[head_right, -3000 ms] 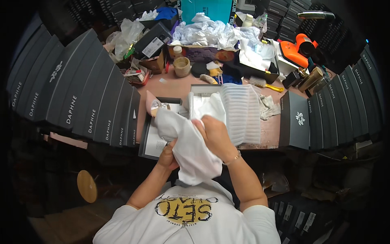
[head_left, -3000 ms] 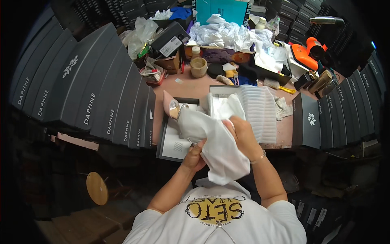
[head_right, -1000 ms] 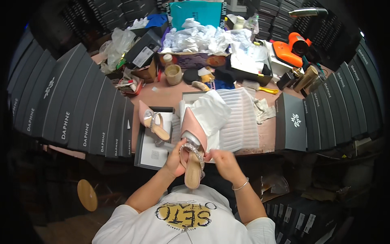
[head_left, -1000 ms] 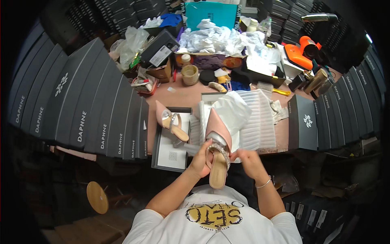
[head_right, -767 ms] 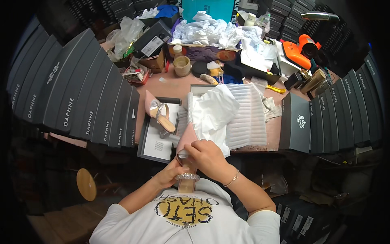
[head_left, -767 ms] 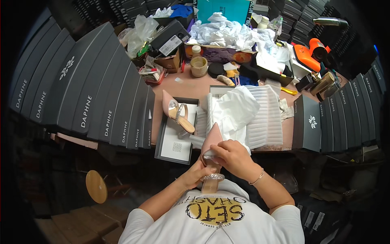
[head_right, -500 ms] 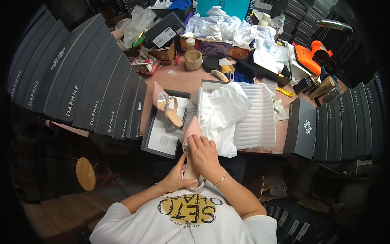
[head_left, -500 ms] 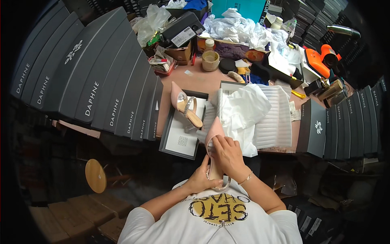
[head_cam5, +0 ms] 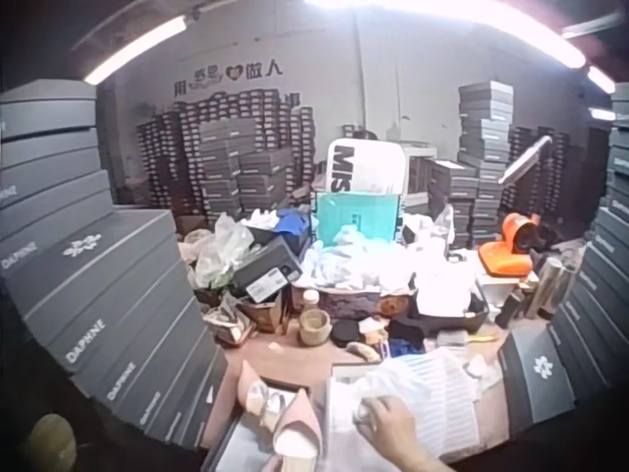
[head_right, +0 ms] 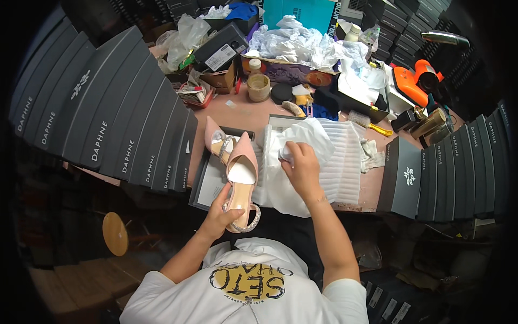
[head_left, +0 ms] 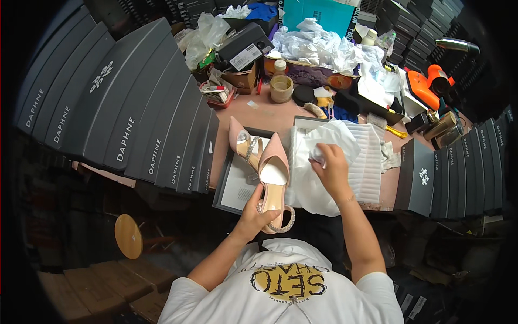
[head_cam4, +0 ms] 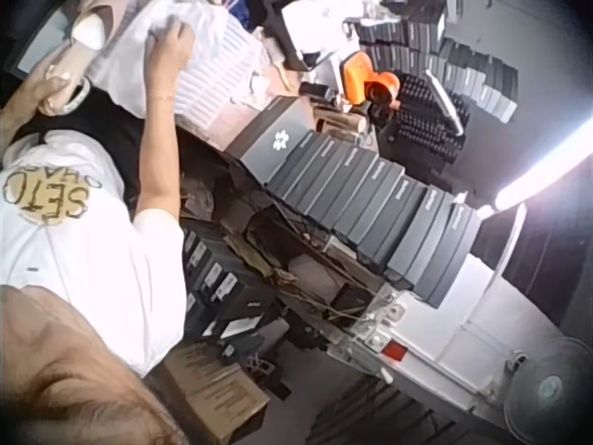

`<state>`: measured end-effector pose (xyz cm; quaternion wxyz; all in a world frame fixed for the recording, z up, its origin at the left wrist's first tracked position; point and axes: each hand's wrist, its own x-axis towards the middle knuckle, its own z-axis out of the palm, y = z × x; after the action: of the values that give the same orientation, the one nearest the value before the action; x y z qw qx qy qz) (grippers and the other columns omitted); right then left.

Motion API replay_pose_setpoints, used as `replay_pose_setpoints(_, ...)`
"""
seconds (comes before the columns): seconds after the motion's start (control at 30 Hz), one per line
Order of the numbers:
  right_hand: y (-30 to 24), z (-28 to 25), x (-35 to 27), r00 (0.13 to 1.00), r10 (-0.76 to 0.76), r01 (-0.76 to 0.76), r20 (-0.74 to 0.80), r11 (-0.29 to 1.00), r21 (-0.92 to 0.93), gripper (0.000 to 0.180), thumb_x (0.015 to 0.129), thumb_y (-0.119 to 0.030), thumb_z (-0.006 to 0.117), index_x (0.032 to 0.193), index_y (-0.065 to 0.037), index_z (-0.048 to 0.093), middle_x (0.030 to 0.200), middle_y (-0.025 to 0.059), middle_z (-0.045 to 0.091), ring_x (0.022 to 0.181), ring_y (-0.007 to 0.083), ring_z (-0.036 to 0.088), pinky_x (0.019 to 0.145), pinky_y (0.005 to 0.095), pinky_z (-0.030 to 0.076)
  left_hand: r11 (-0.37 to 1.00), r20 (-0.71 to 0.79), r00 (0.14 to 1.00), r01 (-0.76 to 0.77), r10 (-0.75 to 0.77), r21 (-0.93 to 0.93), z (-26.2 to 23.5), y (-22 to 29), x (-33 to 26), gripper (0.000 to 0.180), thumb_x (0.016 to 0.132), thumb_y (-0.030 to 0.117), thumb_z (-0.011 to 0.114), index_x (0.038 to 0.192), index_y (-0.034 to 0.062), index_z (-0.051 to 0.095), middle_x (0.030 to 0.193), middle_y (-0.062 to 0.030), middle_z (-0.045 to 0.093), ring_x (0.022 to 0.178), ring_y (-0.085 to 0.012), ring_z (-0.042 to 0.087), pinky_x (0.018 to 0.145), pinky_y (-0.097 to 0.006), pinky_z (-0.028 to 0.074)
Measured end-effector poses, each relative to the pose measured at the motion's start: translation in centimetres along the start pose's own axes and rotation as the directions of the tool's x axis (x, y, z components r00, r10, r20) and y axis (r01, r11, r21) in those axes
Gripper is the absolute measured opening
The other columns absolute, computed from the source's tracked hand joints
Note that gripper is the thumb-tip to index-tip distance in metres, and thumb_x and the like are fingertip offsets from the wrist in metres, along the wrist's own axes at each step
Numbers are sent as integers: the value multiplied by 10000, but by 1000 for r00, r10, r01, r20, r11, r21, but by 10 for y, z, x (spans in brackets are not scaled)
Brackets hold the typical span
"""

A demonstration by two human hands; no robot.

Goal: The recorder is packing various pairs of shoes into boxes using tissue paper and protective foam wrap.

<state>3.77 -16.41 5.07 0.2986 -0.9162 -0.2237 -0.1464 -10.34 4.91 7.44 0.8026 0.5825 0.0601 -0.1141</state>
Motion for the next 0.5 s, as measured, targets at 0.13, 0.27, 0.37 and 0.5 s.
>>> replay_pose_setpoints(0.13,55,73,-15,955,-13,145,295,890,-431,185,787,-146,605,962,-87,591,914,80,622,873,273,593,701,386,464,996,25,1000,-2,4,-90,0,-2,3,880,792,137,684,1452,-67,138,1205,-155,520,1070,-167,549,893,-282,462)
replay_pose_setpoints(0.27,-32,-6,13,959,-160,181,235,981,-67,436,697,-155,727,1104,-82,585,966,80,620,925,271,581,763,402,432,994,-32,999,31,-28,106,-4,-8,1,941,771,103,692,1466,-70,82,1161,-177,554,998,-168,589,837,-277,486)
replay_pose_setpoints(0.37,-72,-4,0,808,-493,550,323,828,-110,239,757,-152,629,982,-93,576,859,41,589,799,203,584,710,337,407,936,4,1000,24,-27,350,6,-10,-3,970,763,119,706,1462,-79,64,1153,-200,565,991,-181,604,832,-290,492)
replay_pose_setpoints(0.5,-57,23,-12,808,-459,535,369,834,-136,133,742,-123,605,869,-92,580,778,47,557,748,195,568,672,326,404,925,-13,999,-29,36,379,13,-23,-9,998,731,154,736,1457,-85,95,1127,-228,580,1017,-218,606,871,-306,477)
